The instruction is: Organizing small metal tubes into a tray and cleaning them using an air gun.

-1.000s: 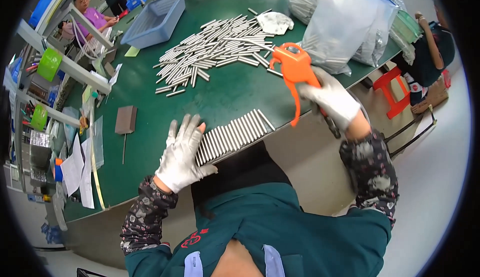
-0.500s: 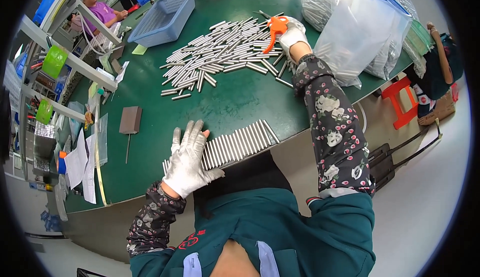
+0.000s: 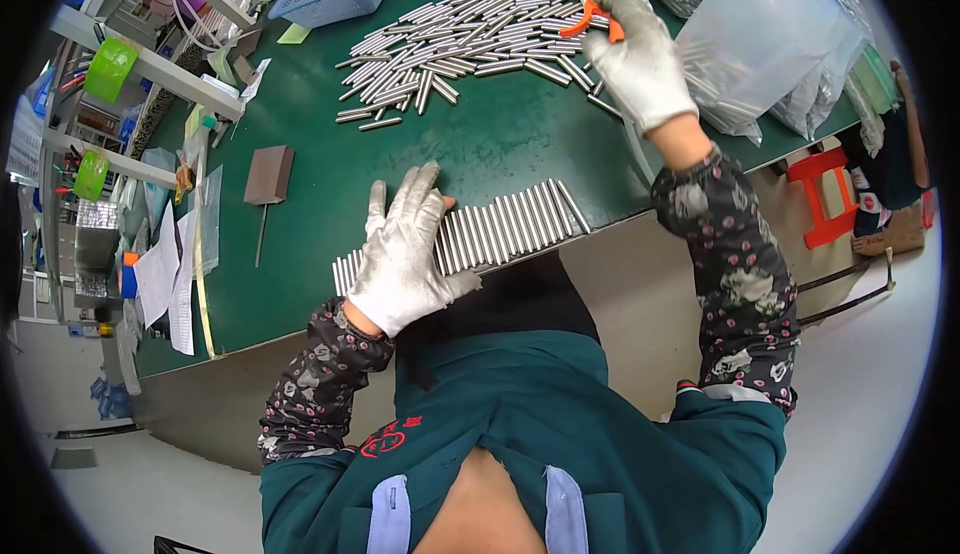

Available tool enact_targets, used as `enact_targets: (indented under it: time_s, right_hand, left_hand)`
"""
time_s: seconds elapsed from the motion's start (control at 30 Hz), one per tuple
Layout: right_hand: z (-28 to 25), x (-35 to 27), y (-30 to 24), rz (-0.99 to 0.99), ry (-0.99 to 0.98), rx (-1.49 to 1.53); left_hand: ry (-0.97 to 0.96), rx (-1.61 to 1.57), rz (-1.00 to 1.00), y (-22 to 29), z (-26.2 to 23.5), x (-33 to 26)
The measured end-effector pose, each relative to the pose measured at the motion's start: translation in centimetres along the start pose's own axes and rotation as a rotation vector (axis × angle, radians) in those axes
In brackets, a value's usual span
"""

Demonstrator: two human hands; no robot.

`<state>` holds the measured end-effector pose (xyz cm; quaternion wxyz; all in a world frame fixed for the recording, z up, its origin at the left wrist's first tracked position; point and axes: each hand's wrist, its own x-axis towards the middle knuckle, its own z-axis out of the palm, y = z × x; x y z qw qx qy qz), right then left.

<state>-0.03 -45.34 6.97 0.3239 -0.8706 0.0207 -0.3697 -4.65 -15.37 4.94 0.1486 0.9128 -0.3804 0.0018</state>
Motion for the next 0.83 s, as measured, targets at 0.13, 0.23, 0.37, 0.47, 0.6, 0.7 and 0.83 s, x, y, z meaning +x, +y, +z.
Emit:
enact_targets:
  time_s: [0.13, 0.23, 0.37, 0.47, 0.6, 0.7, 0.83]
  right_hand:
    - [-1.1, -4.6, -4.7, 0.092, -0.176, 0.193]
    - [-1.5, -6.9, -5.6, 0.007, -0.291, 0.2]
    - [-2.0, -8.3, -6.5, 0.018, -0.383, 0.165]
    - [-2.1, -8.9, -7.7, -0.016, -0.411, 0.165]
    - [-1.9, -10.1, -8.0, -0.045, -0.431, 0.188]
    - [-1.5, -10.7, -8.0, -0.044, -0.44, 0.198]
    - [-1.4, -11.0, -8.0, -0.03, -0.483, 0.187]
  left_hand:
    - [0.028, -0.005, -0.02, -0.4, -0.1, -0.6]
    - [0.008, 0.004, -0.022, -1.0, 0.0, -0.8]
    - [0.023, -0.01, -0.006, -1.0, 0.1, -0.6]
    - [-0.028, 0.017, -0.039, -1.2, 0.2, -0.5]
    - [0.007, -0.024, 0.003, -1.4, 0.5, -0.2]
    - [0.011, -0.032, 0.012, -1.5, 0.6, -0.3]
    - [0.009, -0.046, -0.004, -1.5, 0.5, -0.3]
